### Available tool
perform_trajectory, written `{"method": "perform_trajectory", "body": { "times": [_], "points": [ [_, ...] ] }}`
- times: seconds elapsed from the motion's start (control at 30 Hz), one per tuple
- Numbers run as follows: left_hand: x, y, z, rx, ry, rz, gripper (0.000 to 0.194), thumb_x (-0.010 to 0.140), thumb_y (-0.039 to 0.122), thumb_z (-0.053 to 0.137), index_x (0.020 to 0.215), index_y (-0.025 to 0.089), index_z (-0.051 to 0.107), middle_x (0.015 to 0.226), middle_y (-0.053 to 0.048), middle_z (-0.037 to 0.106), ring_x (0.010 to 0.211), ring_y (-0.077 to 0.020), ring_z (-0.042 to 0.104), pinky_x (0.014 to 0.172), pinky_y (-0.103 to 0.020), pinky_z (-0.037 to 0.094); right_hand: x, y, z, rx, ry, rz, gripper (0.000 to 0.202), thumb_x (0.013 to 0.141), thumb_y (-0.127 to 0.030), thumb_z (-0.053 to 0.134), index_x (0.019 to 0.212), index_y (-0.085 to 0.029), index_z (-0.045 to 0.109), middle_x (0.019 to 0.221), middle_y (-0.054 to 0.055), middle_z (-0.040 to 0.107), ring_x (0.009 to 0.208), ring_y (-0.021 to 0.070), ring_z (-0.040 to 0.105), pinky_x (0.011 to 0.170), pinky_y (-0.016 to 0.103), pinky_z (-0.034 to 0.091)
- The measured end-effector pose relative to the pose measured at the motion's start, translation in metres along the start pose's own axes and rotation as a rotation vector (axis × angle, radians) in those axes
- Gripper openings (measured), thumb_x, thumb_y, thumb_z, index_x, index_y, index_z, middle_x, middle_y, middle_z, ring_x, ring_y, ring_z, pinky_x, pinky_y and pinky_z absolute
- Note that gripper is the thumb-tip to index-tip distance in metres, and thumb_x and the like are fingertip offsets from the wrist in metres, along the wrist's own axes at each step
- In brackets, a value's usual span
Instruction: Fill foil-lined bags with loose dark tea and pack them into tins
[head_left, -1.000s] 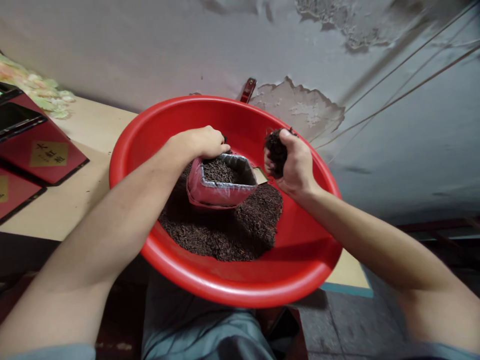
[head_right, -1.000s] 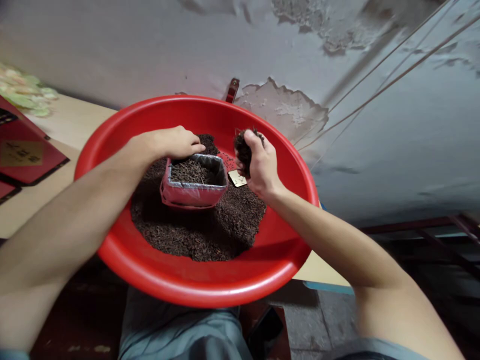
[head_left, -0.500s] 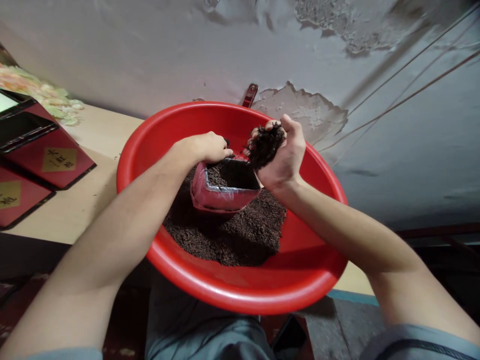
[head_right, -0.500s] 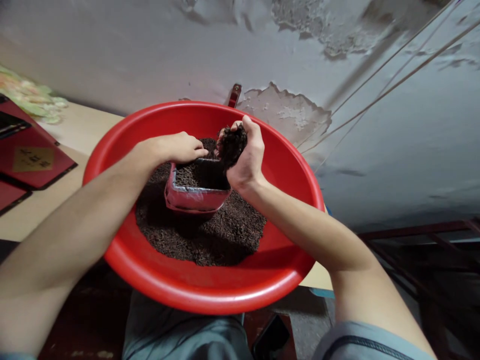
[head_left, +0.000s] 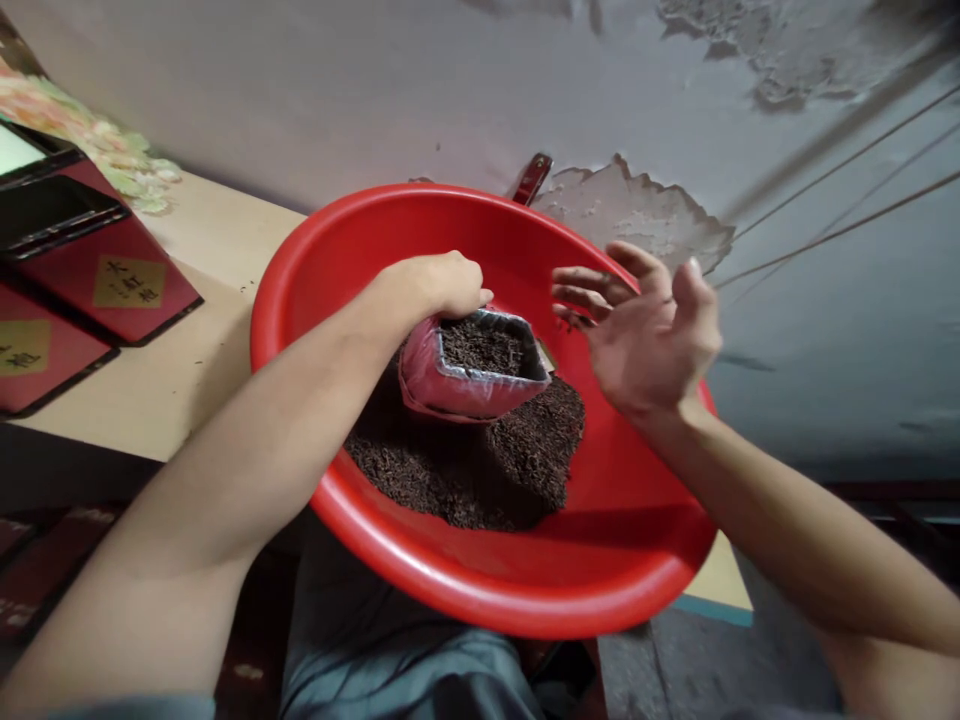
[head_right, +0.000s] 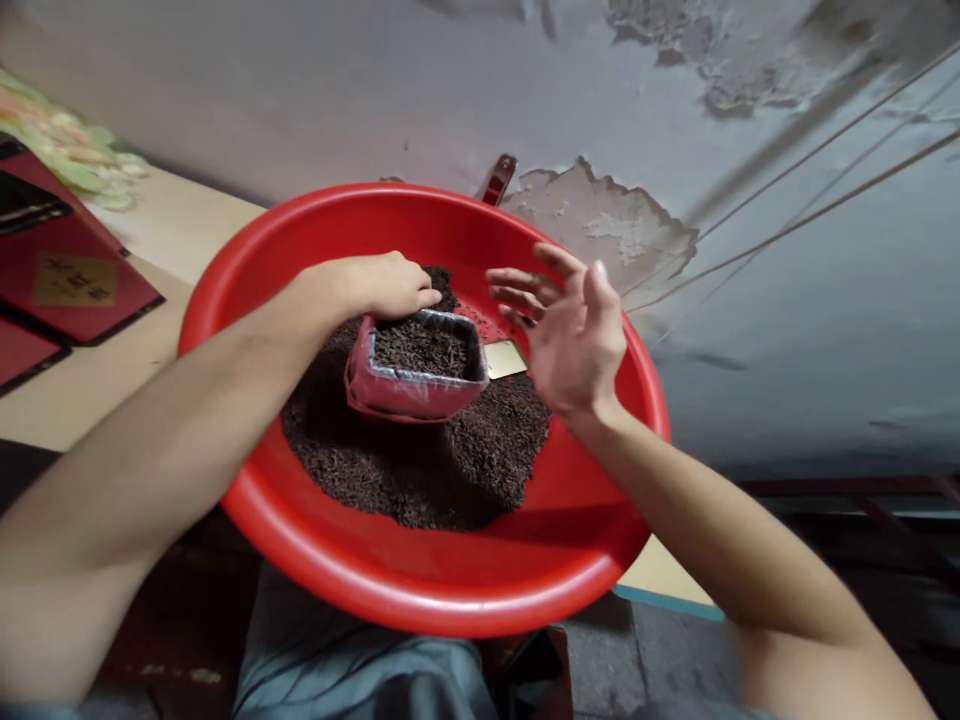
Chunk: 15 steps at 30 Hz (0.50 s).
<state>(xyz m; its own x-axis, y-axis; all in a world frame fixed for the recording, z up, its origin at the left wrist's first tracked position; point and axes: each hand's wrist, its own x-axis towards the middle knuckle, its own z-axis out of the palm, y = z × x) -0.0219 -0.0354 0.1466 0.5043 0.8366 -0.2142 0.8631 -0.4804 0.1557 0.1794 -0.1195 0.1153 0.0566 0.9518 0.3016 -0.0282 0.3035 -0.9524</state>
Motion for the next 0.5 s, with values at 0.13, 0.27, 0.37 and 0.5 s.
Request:
{"method": "perform_trajectory", "body": {
  "times": [0.13,0.27,0.37,0.5],
  "points": [
    [0.003,0.000,0.002,-0.022,-0.010,-0.018,0.052,0.106,0.041,0.044,0.145,0.017,0.070,0.132,-0.017,0.074,0.119,-0.0313,0.067,0.105,-0.040,0.046,-0.019,0.056,-0.047,-0.573,-0.067,0.288,0.051,0.088,-0.069,0.065,0.118,-0.028,0.063,0.118,0.008,0.072,0.110,0.0279,0.066,0.104,0.053,0.052],
    [0.005,-0.001,0.004,0.019,-0.006,-0.009,0.053,0.107,0.041,0.040,0.144,0.017,0.070,0.133,-0.014,0.074,0.122,-0.0309,0.066,0.105,-0.039,0.046,-0.060,0.093,-0.043,-1.075,-0.741,0.419,0.078,0.098,-0.073,0.046,0.158,-0.022,0.047,0.165,0.021,0.043,0.150,0.0424,0.044,0.121,0.064,0.038],
    [0.005,-0.002,0.003,0.042,-0.009,0.010,0.056,0.108,0.042,0.035,0.142,0.016,0.071,0.136,-0.014,0.073,0.123,-0.0312,0.066,0.106,-0.039,0.047,-0.083,0.093,-0.026,-1.359,-0.902,0.311,0.079,0.104,-0.066,0.041,0.163,-0.014,0.040,0.166,0.028,0.035,0.145,0.0498,0.045,0.112,0.068,0.046],
    [0.001,-0.001,0.000,0.068,-0.024,0.014,0.055,0.108,0.041,0.035,0.143,0.018,0.070,0.140,-0.013,0.072,0.126,-0.0300,0.066,0.109,-0.038,0.046,-0.090,0.087,-0.019,-1.458,-0.887,0.182,0.062,0.108,-0.052,0.042,0.150,-0.008,0.053,0.153,0.028,0.049,0.133,0.0430,0.056,0.108,0.059,0.052]
  ]
}}
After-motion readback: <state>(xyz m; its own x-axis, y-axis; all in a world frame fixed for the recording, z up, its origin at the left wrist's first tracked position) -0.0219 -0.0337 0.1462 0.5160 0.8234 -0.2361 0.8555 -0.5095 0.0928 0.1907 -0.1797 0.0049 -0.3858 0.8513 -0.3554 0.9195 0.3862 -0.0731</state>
